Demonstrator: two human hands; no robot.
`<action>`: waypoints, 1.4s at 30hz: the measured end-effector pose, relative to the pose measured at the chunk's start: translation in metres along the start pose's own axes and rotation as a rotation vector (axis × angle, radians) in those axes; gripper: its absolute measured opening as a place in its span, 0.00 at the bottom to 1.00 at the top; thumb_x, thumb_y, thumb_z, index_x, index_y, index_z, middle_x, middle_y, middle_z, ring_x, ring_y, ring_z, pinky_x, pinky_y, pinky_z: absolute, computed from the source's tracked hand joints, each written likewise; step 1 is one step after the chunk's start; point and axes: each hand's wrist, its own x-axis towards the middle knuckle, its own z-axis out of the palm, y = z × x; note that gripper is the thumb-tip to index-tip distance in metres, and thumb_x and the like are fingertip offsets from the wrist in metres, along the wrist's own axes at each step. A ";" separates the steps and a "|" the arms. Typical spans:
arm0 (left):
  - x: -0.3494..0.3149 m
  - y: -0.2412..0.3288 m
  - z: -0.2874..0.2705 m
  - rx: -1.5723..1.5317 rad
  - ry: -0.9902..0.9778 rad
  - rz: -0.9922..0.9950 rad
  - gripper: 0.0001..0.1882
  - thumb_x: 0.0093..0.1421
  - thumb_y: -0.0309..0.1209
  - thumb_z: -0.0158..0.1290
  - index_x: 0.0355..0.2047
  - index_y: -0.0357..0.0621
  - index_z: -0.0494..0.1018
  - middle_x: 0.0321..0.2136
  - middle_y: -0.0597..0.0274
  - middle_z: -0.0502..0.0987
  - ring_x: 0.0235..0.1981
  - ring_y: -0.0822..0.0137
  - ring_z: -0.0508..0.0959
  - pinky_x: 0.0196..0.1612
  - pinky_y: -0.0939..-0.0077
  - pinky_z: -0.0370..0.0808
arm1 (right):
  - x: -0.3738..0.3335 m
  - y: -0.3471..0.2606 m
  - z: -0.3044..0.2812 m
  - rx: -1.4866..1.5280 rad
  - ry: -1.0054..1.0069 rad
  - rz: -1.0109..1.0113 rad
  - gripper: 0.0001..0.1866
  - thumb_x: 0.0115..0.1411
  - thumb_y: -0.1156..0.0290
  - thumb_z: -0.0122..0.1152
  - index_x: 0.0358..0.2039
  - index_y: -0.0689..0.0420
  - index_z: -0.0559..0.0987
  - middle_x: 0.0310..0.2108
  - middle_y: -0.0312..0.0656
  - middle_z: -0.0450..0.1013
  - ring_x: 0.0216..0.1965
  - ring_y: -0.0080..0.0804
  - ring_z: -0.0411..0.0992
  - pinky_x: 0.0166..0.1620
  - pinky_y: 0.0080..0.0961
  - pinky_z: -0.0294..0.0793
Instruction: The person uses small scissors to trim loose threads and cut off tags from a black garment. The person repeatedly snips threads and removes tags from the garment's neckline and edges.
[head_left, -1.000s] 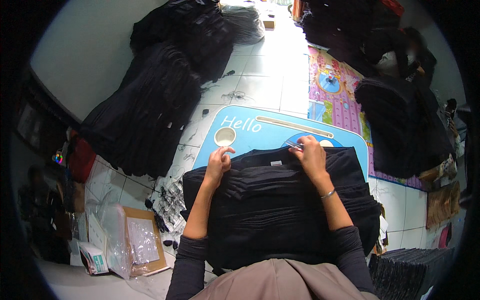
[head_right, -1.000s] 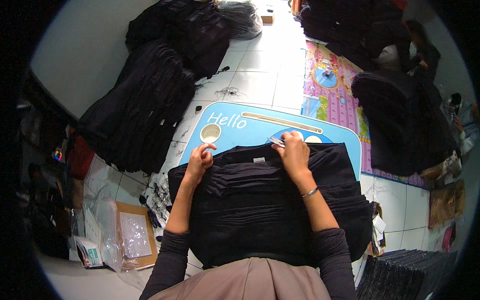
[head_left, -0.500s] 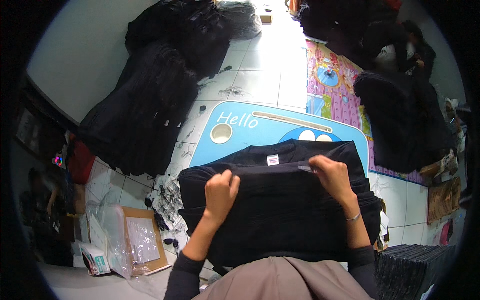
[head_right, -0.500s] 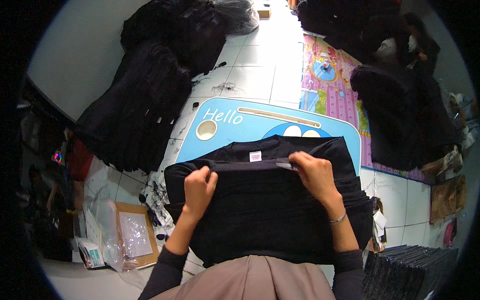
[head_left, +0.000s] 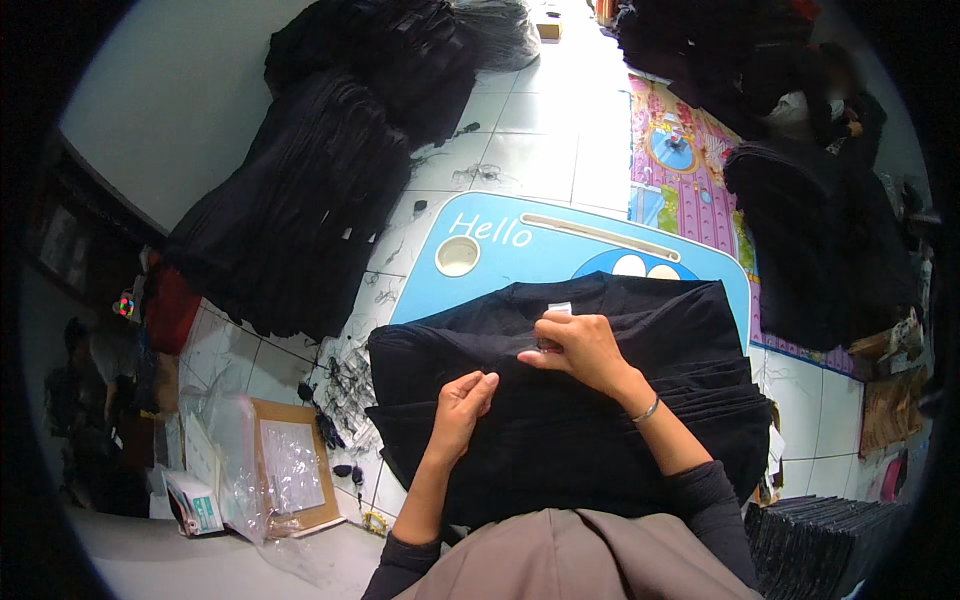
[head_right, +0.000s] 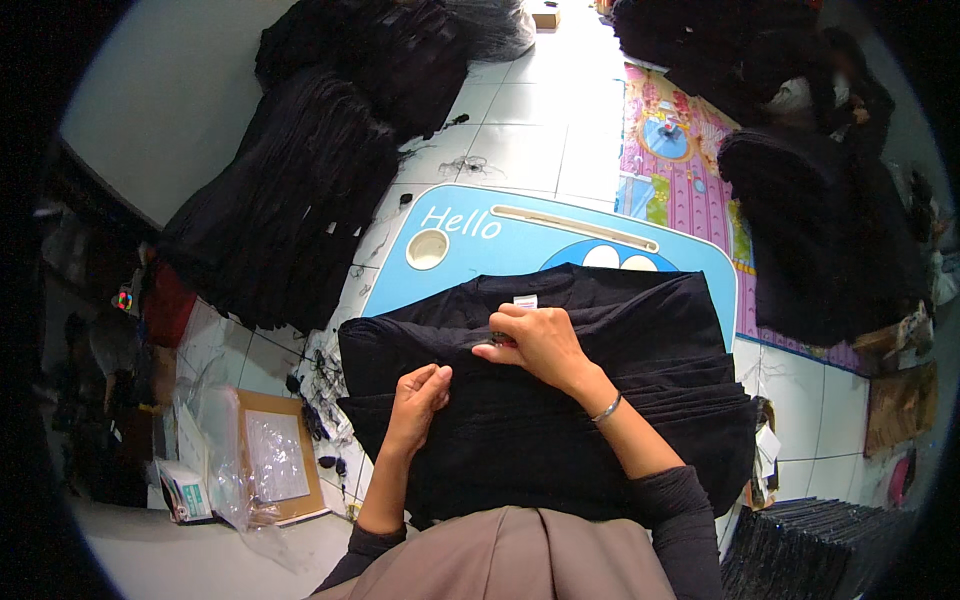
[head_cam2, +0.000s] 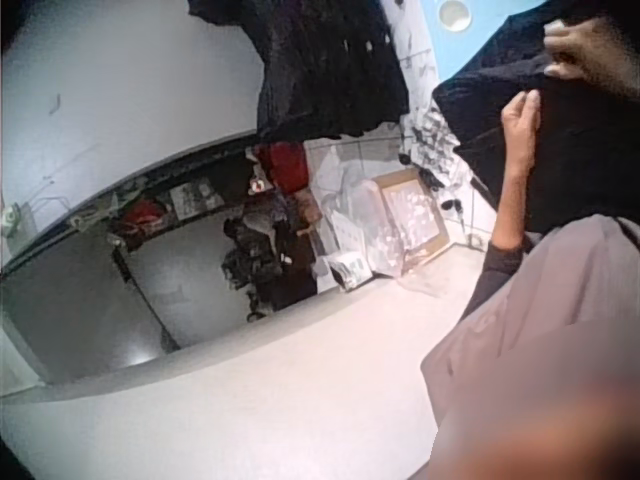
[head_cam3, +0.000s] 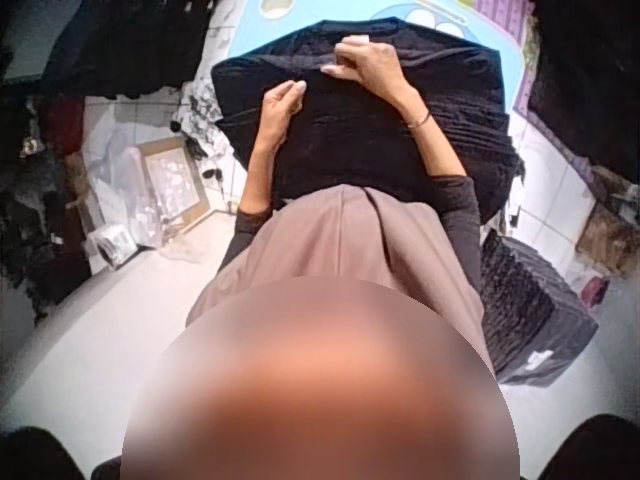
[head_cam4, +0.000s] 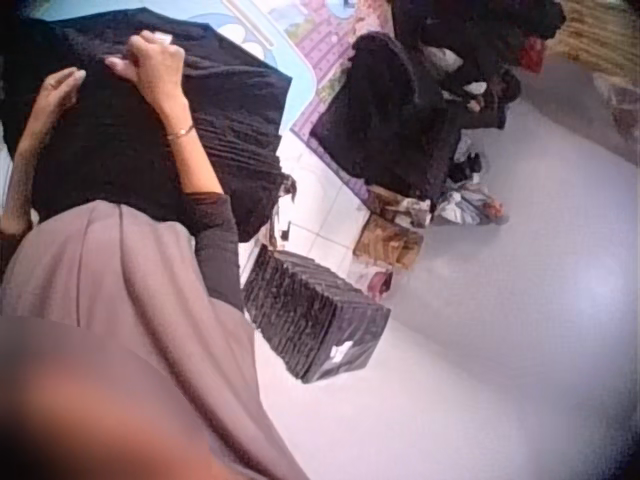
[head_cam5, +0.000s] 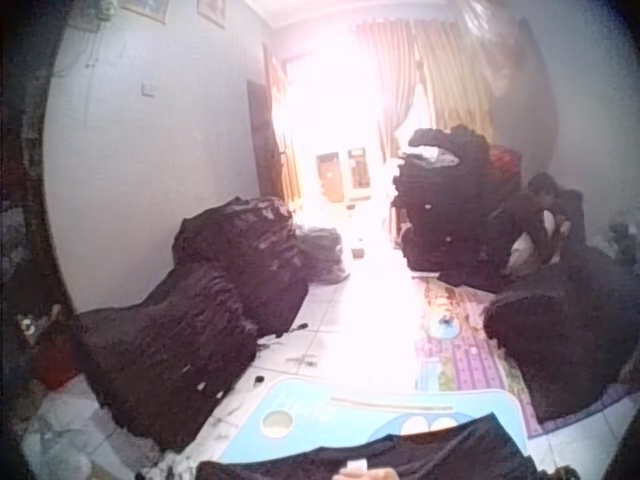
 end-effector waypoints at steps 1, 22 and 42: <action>0.000 0.000 0.000 -0.106 -0.012 -0.021 0.17 0.66 0.31 0.52 0.19 0.46 0.66 0.17 0.76 0.60 0.18 0.82 0.56 0.22 0.81 0.53 | 0.000 0.000 0.002 -0.017 0.005 -0.039 0.24 0.55 0.46 0.63 0.22 0.55 0.72 0.21 0.37 0.68 0.21 0.36 0.73 0.25 0.32 0.71; 0.005 0.011 -0.012 0.558 0.418 0.321 0.17 0.67 0.33 0.51 0.22 0.37 0.73 0.14 0.72 0.67 0.16 0.81 0.61 0.21 0.79 0.56 | 0.000 -0.001 0.023 0.093 0.031 0.069 0.23 0.56 0.49 0.64 0.20 0.56 0.73 0.20 0.36 0.68 0.20 0.35 0.71 0.24 0.30 0.70; 0.201 0.099 -0.255 1.337 0.177 0.068 0.29 0.47 0.34 0.66 0.52 0.48 0.77 0.35 0.52 0.83 0.39 0.59 0.83 0.47 0.68 0.77 | -0.002 0.002 0.026 0.180 0.066 0.193 0.20 0.54 0.53 0.69 0.24 0.59 0.77 0.18 0.41 0.69 0.20 0.36 0.69 0.26 0.30 0.66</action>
